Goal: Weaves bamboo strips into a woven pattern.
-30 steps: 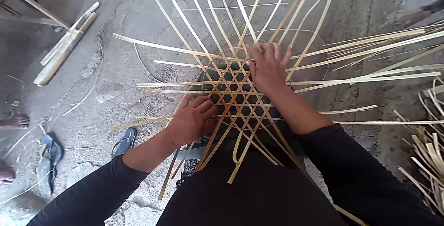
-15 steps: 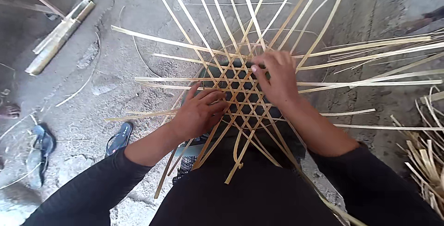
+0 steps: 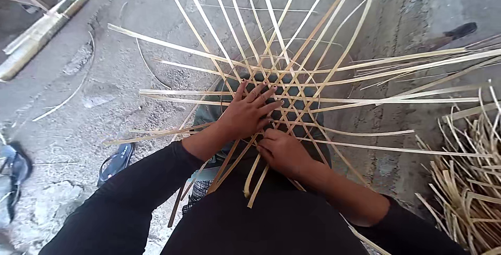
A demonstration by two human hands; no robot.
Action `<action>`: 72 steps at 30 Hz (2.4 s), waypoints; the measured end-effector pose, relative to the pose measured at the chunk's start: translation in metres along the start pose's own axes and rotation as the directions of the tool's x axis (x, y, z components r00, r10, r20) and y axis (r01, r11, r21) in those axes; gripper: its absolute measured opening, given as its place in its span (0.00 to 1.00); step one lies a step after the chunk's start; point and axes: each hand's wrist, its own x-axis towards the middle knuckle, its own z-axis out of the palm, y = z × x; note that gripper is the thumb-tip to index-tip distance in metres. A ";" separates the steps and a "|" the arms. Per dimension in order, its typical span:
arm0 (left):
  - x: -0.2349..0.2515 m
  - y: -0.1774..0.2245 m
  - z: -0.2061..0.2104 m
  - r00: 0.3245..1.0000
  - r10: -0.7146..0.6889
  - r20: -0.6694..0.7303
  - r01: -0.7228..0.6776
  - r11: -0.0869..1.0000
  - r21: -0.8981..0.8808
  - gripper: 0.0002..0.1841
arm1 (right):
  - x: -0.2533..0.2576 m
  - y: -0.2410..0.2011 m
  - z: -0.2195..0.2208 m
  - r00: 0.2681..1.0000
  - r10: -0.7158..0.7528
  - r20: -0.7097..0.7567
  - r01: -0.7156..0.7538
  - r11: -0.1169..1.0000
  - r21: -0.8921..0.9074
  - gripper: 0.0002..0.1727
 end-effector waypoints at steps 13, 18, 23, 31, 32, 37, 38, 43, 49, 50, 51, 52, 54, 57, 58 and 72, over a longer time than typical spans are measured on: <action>0.020 -0.006 -0.045 0.978 0.075 0.193 -0.049 0.990 -0.135 0.40 | 0.009 0.016 -0.106 0.975 0.152 -0.160 -0.138 0.986 0.096 0.14; 0.051 -0.022 -0.061 0.969 0.165 0.185 -0.151 0.985 -0.086 0.50 | -0.010 0.058 -0.166 0.802 0.223 -0.555 -0.083 0.960 0.266 0.17; 0.080 -0.075 -0.095 0.994 0.059 0.092 -0.060 0.998 0.004 0.44 | -0.045 0.066 -0.196 0.707 0.132 -0.695 0.085 0.959 0.269 0.21; 0.099 -0.151 -0.195 0.919 -0.238 -0.314 0.323 0.912 0.252 0.45 | -0.075 0.065 -0.198 0.476 0.119 -0.871 0.323 0.898 0.299 0.12; 0.101 -0.151 -0.212 0.895 -0.259 -0.363 0.365 0.894 0.260 0.44 | -0.075 0.065 -0.194 0.501 0.115 -0.857 0.331 0.890 0.314 0.13; 0.115 -0.122 -0.274 0.797 -0.300 -0.524 0.481 0.840 0.251 0.44 | -0.055 0.059 -0.159 0.691 0.145 -0.708 0.231 0.884 0.406 0.20; 0.118 -0.115 -0.281 0.789 -0.298 -0.537 0.482 0.843 0.240 0.45 | -0.048 0.058 -0.149 0.736 0.162 -0.657 0.192 0.881 0.432 0.20; 0.128 -0.081 -0.267 0.802 -0.341 -0.490 0.428 0.901 0.074 0.44 | -0.004 0.042 -0.097 0.830 0.216 -0.514 0.117 0.833 0.540 0.20; 0.101 -0.060 -0.139 0.868 -0.422 -0.260 0.375 0.902 -0.212 0.40 | 0.016 0.039 -0.047 0.617 -0.107 -0.779 0.348 0.925 0.149 0.22; 0.091 -0.057 -0.115 0.871 -0.436 -0.227 0.389 0.894 -0.224 0.40 | 0.013 0.041 -0.041 0.612 -0.188 -0.768 0.374 0.925 0.072 0.15; 0.079 -0.054 -0.097 0.870 -0.453 -0.195 0.408 0.883 -0.232 0.40 | 0.010 0.044 -0.035 0.628 -0.262 -0.732 0.400 0.916 0.015 0.12; 0.066 -0.051 -0.082 0.866 -0.472 -0.168 0.426 0.870 -0.247 0.39 | 0.006 0.046 -0.030 0.663 -0.317 -0.678 0.425 0.905 -0.007 0.12; 0.041 -0.045 -0.061 0.855 -0.504 -0.120 0.463 0.847 -0.261 0.38 | -0.001 0.048 -0.021 0.741 -0.366 -0.563 0.445 0.895 0.004 0.14; 0.017 -0.041 -0.040 0.826 -0.562 -0.039 0.530 0.798 -0.287 0.39 | -0.003 0.051 -0.008 0.791 -0.398 -0.466 0.485 0.871 0.079 0.15; 0.013 -0.039 -0.036 0.816 -0.577 -0.046 0.537 0.784 -0.310 0.39 | -0.001 0.051 -0.006 0.802 -0.399 -0.445 0.484 0.870 0.094 0.15; 0.057 -0.025 0.010 0.921 -0.375 0.103 0.388 0.884 -0.260 0.33 | 0.041 0.023 0.015 0.917 0.023 -0.399 0.297 0.627 0.720 0.26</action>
